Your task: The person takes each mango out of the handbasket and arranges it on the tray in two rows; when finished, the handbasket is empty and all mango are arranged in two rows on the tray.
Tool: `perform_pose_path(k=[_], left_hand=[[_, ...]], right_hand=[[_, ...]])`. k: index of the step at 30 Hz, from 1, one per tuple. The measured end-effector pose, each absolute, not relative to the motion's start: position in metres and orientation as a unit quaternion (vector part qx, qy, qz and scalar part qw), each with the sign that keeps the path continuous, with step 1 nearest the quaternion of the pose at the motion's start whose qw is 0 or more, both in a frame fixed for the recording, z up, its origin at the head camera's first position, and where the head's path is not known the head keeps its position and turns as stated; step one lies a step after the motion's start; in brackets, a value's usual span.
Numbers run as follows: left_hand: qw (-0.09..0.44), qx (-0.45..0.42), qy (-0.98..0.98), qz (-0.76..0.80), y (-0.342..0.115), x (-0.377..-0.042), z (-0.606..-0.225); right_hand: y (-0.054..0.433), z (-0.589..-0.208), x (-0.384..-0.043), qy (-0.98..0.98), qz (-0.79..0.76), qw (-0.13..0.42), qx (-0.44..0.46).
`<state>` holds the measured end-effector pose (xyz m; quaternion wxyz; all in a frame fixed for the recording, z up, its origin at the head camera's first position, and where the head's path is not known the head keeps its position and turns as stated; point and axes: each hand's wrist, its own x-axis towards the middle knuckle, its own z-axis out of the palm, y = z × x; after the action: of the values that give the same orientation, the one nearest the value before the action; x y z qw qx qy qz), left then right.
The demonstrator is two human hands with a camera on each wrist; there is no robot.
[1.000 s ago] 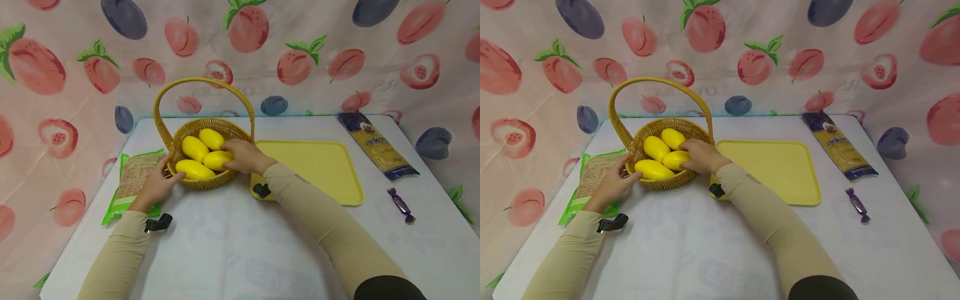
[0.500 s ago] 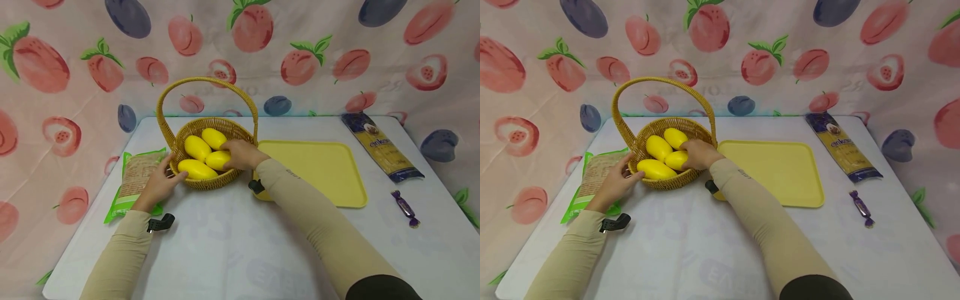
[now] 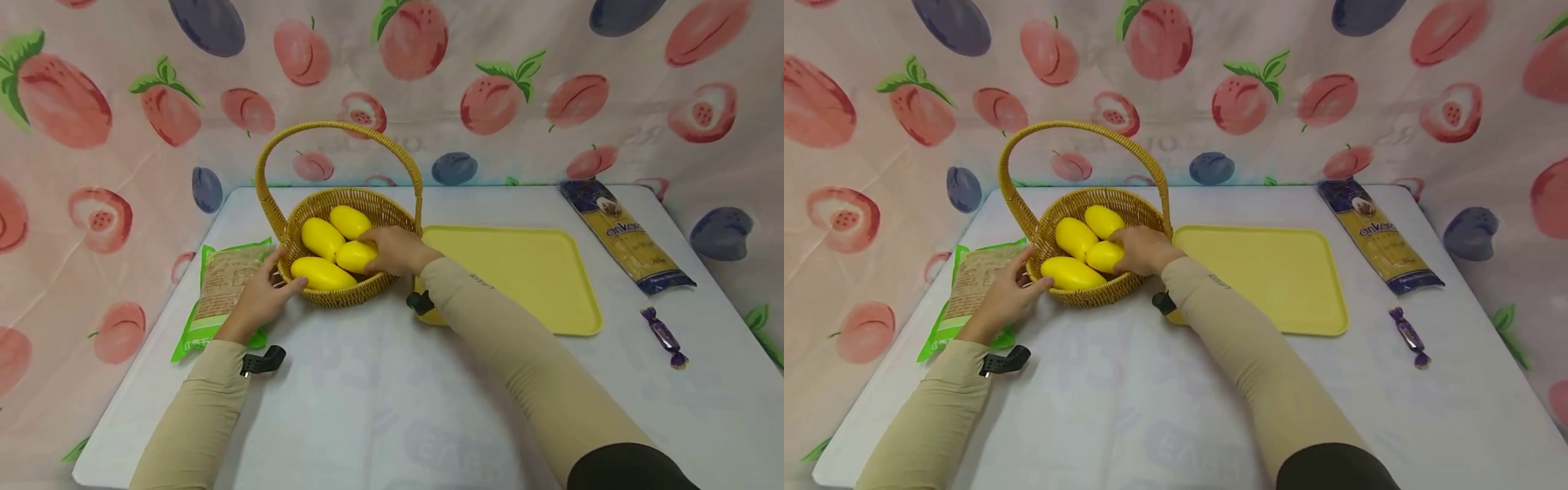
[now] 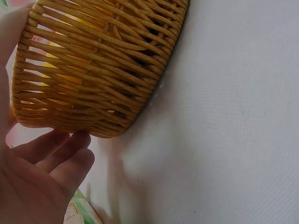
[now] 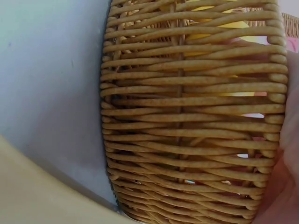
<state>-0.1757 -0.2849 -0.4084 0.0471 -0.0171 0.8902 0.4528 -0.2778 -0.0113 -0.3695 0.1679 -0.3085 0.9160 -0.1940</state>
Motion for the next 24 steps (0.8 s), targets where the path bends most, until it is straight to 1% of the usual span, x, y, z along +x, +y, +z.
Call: perform_pose_path(k=[13,24], left_hand=[[0.05,-0.02,0.89,0.453,-0.284,-0.176,-0.407],[0.041,-0.015,0.891,0.451,-0.284,-0.175,-0.409]], right_hand=[[-0.004,-0.364,-0.272,0.9,-0.265,0.134,-0.319],[0.005,-0.342,-0.26,0.891,-0.276,0.105,-0.343]])
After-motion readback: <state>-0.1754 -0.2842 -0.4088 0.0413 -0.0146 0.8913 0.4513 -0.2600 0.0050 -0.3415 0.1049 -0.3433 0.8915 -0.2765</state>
